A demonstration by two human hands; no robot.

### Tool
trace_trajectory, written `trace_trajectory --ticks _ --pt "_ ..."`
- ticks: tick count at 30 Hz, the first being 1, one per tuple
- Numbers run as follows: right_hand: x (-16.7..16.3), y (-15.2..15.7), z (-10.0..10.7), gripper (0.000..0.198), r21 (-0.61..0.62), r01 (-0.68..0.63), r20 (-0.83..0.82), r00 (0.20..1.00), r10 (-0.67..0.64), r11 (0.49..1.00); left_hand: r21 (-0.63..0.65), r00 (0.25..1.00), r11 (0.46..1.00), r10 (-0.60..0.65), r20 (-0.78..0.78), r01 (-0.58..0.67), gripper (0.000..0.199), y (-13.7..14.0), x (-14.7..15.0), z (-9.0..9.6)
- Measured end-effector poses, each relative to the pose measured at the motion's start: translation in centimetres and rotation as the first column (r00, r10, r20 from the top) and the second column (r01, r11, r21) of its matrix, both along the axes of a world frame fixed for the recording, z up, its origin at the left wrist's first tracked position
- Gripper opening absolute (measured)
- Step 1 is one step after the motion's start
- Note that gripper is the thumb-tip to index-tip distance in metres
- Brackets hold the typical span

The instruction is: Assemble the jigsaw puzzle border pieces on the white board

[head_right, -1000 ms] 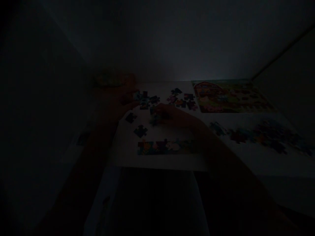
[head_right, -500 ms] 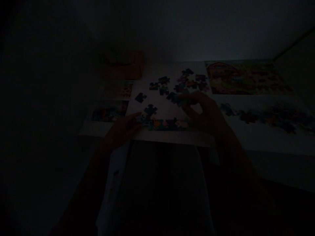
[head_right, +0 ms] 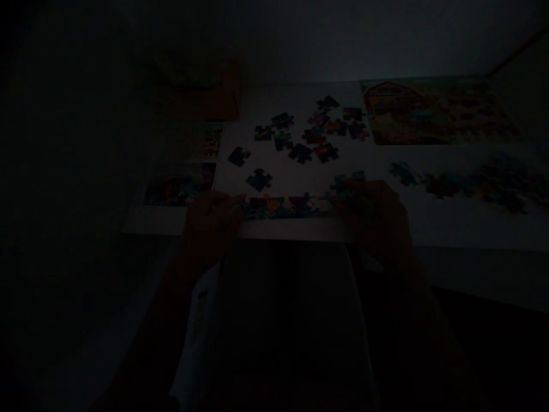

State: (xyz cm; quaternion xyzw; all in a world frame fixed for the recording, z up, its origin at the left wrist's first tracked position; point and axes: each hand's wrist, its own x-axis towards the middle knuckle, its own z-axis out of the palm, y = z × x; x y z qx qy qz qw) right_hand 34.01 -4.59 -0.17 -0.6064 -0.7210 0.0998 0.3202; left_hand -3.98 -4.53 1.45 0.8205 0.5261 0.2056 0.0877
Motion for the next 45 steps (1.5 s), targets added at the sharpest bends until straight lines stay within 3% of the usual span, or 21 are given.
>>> trace_trajectory --ticks 4,7,13,19,32,37,41,45 --pt "-0.1 -0.4 -0.5 0.054 -0.014 -0.189 0.167 0.968 0.189 0.982 0.008 0.99 0.999 -0.037 -0.136 0.039 0.06 -3.3 2.3 -0.5" --pt "0.1 -1.0 -1.0 0.059 -0.083 -0.206 0.222 0.95 0.219 0.975 0.011 0.984 1.0 -0.01 -0.177 0.012 0.071 -4.8 3.1 -0.9" --pt "0.3 -1.1 -1.2 0.049 -0.053 -0.161 0.179 0.969 0.168 0.986 0.013 0.98 0.999 0.038 -0.194 -0.036 0.074 -5.2 3.7 -1.2" --pt "0.8 -1.0 -0.7 0.043 -0.106 -0.15 0.165 0.972 0.166 0.983 -0.029 0.983 0.999 0.038 -0.181 -0.043 0.083 -5.3 4.6 -1.3" --pt "8.3 -4.3 -0.6 0.044 -0.149 0.066 0.16 0.986 -0.042 0.987 -0.071 0.989 0.993 -0.103 -0.104 0.096 0.078 -4.7 9.9 -0.7" --pt "4.4 -4.2 1.2 0.036 -0.083 0.074 -0.007 0.997 -0.075 0.994 -0.013 0.978 0.999 0.043 0.206 -0.041 0.062 -3.4 7.7 -0.9" --pt "-1.9 -1.6 2.2 0.033 -0.061 -0.161 -0.223 0.964 0.144 0.985 -0.064 0.899 0.997 -0.017 0.437 0.05 0.057 -0.3 5.2 -0.2" --pt "-7.3 1.3 2.4 0.054 -0.089 -0.389 -0.438 0.842 0.315 0.917 -0.093 0.791 0.984 -0.063 0.609 0.15 0.058 2.3 4.1 0.6"
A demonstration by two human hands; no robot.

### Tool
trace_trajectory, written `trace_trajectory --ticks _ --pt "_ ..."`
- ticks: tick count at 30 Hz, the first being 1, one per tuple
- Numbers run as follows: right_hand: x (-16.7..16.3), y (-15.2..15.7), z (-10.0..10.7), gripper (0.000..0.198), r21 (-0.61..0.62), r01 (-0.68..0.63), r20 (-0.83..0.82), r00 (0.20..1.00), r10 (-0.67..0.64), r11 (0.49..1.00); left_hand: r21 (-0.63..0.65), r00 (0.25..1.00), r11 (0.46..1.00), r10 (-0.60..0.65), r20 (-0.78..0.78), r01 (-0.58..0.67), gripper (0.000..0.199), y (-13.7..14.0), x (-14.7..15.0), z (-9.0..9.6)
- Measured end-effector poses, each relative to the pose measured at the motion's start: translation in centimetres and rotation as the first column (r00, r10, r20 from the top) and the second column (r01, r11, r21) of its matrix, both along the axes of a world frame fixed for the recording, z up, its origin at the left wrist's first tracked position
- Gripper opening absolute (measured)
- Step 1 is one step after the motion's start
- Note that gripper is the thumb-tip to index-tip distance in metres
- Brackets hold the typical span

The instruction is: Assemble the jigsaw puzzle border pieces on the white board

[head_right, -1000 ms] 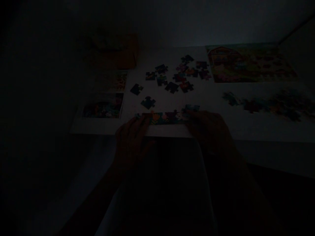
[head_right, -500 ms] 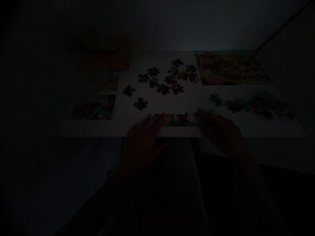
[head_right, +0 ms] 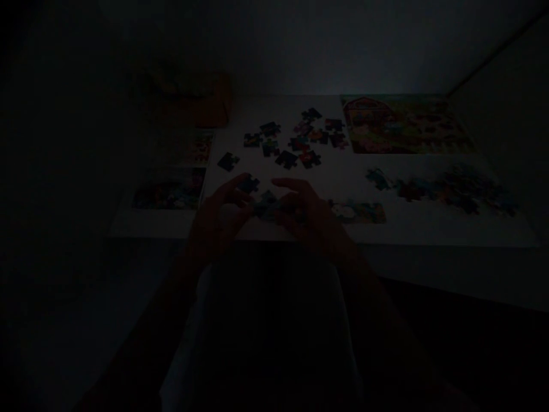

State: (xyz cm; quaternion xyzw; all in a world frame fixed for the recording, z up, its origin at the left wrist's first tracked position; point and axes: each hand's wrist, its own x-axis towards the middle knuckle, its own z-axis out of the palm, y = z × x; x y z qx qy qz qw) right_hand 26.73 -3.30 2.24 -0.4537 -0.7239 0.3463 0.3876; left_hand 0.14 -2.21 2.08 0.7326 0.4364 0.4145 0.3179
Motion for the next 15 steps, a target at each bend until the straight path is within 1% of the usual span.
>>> trace_trajectory --ticks 2,3,5,6,8,10,12,14,15 --pt "-1.6 1.0 0.0 0.055 -0.029 -0.074 -0.032 0.997 0.073 0.997 -0.014 1.0 1.0 -0.018 0.02 0.018 0.048 0.6 -0.5 0.1" --pt "-2.0 1.4 -0.1 0.056 -0.023 -0.088 -0.028 0.996 0.088 0.996 -0.021 1.0 1.0 -0.01 0.022 0.011 0.042 0.8 -0.8 -0.1" --pt "-2.5 2.3 -0.2 0.058 0.024 -0.07 0.019 0.997 0.069 0.997 -0.047 0.999 0.998 0.032 0.033 -0.03 0.036 0.8 -1.7 -0.6" --pt "-2.5 2.7 -0.4 0.055 0.06 -0.051 0.066 0.997 0.047 0.997 -0.066 0.997 0.996 0.061 0.049 -0.057 0.038 0.8 -2.2 -0.9" --pt "-2.5 3.8 -0.6 0.046 0.138 -0.032 0.212 0.977 0.002 0.99 -0.108 0.989 0.989 0.112 0.096 -0.101 0.045 0.7 -3.0 -1.5" --pt "-2.6 5.1 -0.9 0.042 0.198 -0.061 0.369 0.929 -0.017 0.978 -0.147 0.982 0.983 0.129 0.139 -0.108 0.05 0.6 -3.6 -1.9" --pt "-3.0 6.6 -1.0 0.049 0.218 -0.12 0.489 0.872 -0.001 0.969 -0.178 0.978 0.98 0.118 0.17 -0.087 0.049 0.5 -3.7 -2.1" --pt "-3.4 8.3 -0.9 0.057 0.206 -0.195 0.565 0.824 0.046 0.959 -0.199 0.974 0.978 0.107 0.199 -0.067 0.047 0.4 -3.7 -2.2" --pt "-3.5 9.1 -0.8 0.057 0.191 -0.231 0.593 0.802 0.075 0.954 -0.203 0.971 0.977 0.107 0.213 -0.063 0.045 0.5 -3.6 -2.3"
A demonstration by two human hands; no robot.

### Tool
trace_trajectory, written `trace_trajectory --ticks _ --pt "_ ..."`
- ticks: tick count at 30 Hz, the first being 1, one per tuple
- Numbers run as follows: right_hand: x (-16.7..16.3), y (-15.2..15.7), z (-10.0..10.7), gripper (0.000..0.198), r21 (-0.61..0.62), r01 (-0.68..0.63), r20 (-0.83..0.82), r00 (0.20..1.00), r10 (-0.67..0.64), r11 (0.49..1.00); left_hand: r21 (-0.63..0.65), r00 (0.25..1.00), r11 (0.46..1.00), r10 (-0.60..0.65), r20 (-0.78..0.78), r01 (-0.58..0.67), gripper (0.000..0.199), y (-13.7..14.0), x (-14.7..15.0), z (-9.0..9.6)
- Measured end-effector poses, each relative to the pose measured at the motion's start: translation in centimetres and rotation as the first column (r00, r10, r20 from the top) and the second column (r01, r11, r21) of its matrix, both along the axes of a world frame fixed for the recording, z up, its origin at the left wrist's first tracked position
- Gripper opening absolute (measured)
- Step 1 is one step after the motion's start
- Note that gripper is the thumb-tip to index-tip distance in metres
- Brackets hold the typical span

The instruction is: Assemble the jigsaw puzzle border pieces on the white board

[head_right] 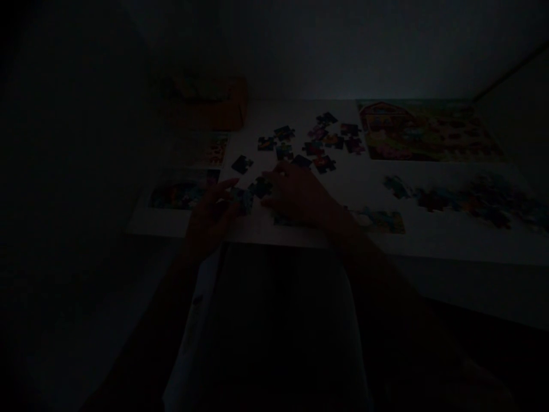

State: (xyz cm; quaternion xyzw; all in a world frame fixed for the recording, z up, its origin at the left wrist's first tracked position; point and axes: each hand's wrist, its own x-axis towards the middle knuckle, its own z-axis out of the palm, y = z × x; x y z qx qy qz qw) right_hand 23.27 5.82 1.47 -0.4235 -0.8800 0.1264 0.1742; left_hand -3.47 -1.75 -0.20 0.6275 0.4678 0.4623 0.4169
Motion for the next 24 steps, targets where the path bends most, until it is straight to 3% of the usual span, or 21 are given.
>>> trace_trajectory --ticks 4,6,8,11,13,18,24 --pt "0.3 3.2 0.6 0.047 -0.057 -0.083 0.076 0.993 0.087 0.995 0.013 0.997 0.997 0.073 0.039 -0.074 0.038 0.3 0.2 -0.7" --pt "0.7 4.3 0.7 0.054 -0.071 -0.106 0.092 0.989 0.112 0.992 0.014 0.991 0.992 0.127 0.039 -0.127 0.038 0.4 0.3 -1.0" --pt "1.0 4.7 0.5 0.063 -0.071 -0.142 0.107 0.983 0.149 0.987 0.018 0.989 0.99 0.138 0.05 -0.139 0.039 0.4 0.2 -1.1" --pt "0.9 4.6 0.0 0.061 -0.053 -0.205 0.098 0.973 0.209 0.977 0.029 0.993 0.994 0.108 0.038 -0.109 0.047 0.4 0.0 -0.6" --pt "0.8 4.4 -0.4 0.057 -0.037 -0.206 0.051 0.977 0.208 0.978 0.036 0.996 0.996 0.085 -0.022 -0.084 0.049 0.4 -0.2 -0.1" --pt "1.4 4.7 -0.7 0.048 -0.05 -0.155 -0.044 0.987 0.153 0.987 -0.061 0.995 0.993 0.101 -0.019 -0.102 0.028 0.3 0.1 0.9" --pt "2.1 5.3 -0.8 0.05 -0.028 -0.116 -0.07 0.991 0.113 0.993 -0.051 0.987 0.986 0.155 -0.048 -0.157 0.032 0.6 0.4 0.6"
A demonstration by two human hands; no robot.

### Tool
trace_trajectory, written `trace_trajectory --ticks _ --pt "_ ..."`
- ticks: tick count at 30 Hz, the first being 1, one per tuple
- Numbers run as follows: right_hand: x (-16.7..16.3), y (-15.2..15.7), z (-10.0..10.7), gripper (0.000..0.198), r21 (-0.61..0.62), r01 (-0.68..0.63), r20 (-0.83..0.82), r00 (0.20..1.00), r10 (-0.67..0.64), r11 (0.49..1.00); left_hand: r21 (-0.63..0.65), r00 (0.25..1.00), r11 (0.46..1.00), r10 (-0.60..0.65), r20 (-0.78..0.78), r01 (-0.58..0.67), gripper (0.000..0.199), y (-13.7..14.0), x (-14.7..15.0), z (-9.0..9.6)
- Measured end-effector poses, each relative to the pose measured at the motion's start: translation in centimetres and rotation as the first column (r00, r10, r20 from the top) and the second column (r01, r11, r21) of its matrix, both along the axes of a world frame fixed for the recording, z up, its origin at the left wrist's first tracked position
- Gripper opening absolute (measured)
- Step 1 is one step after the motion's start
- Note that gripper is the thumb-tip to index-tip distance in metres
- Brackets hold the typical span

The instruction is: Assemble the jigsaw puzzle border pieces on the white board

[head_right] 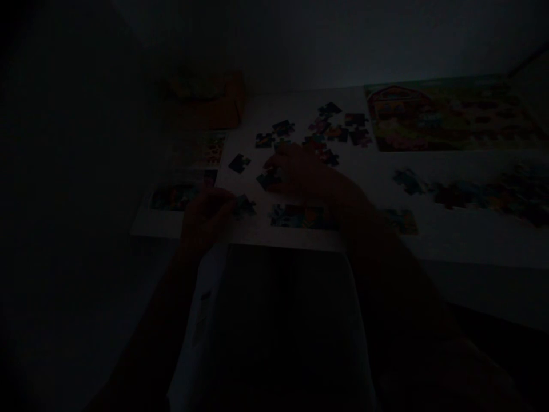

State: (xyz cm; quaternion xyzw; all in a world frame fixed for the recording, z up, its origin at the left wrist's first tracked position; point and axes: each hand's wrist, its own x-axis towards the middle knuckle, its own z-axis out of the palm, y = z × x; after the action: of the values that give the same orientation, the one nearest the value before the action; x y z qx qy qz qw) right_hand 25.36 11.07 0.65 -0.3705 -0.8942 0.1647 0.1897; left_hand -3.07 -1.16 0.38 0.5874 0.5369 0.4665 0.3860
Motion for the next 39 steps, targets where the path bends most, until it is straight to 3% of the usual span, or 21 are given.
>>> trace_trajectory --ticks 8,11,16,20,32,34,39 --pt "0.2 0.3 -0.5 0.05 0.008 0.067 0.046 0.997 -0.067 0.998 0.051 0.999 0.998 -0.024 0.039 0.022 0.052 0.3 -0.8 -0.7" --pt "0.3 0.3 -0.8 0.054 0.027 0.08 0.039 0.996 -0.081 0.996 0.029 1.0 0.999 -0.013 0.01 0.012 0.048 0.0 -0.5 -0.3" --pt "0.4 0.0 -0.1 0.05 -0.002 0.068 0.034 0.997 -0.068 0.998 -0.032 0.985 0.993 -0.116 -0.125 0.113 0.03 -0.3 0.5 0.7" --pt "0.4 0.0 0.2 0.051 -0.024 0.054 0.047 0.998 -0.053 0.998 0.031 0.953 0.982 -0.172 -0.251 0.185 0.025 -0.2 1.1 0.7" --pt "0.3 0.6 -0.3 0.055 -0.04 0.108 0.046 0.993 -0.106 0.993 0.187 0.844 0.964 -0.063 -0.533 0.191 0.03 -0.7 2.3 -0.7" --pt "0.2 0.6 -0.3 0.055 -0.046 0.131 0.032 0.991 -0.129 0.99 0.231 0.81 0.941 -0.07 -0.582 0.247 0.032 -1.0 2.1 -0.7" --pt "0.1 0.4 -0.4 0.052 -0.039 0.141 0.004 0.99 -0.141 0.989 0.283 0.665 0.824 -0.144 -0.733 0.49 0.036 -1.8 1.7 -0.8"
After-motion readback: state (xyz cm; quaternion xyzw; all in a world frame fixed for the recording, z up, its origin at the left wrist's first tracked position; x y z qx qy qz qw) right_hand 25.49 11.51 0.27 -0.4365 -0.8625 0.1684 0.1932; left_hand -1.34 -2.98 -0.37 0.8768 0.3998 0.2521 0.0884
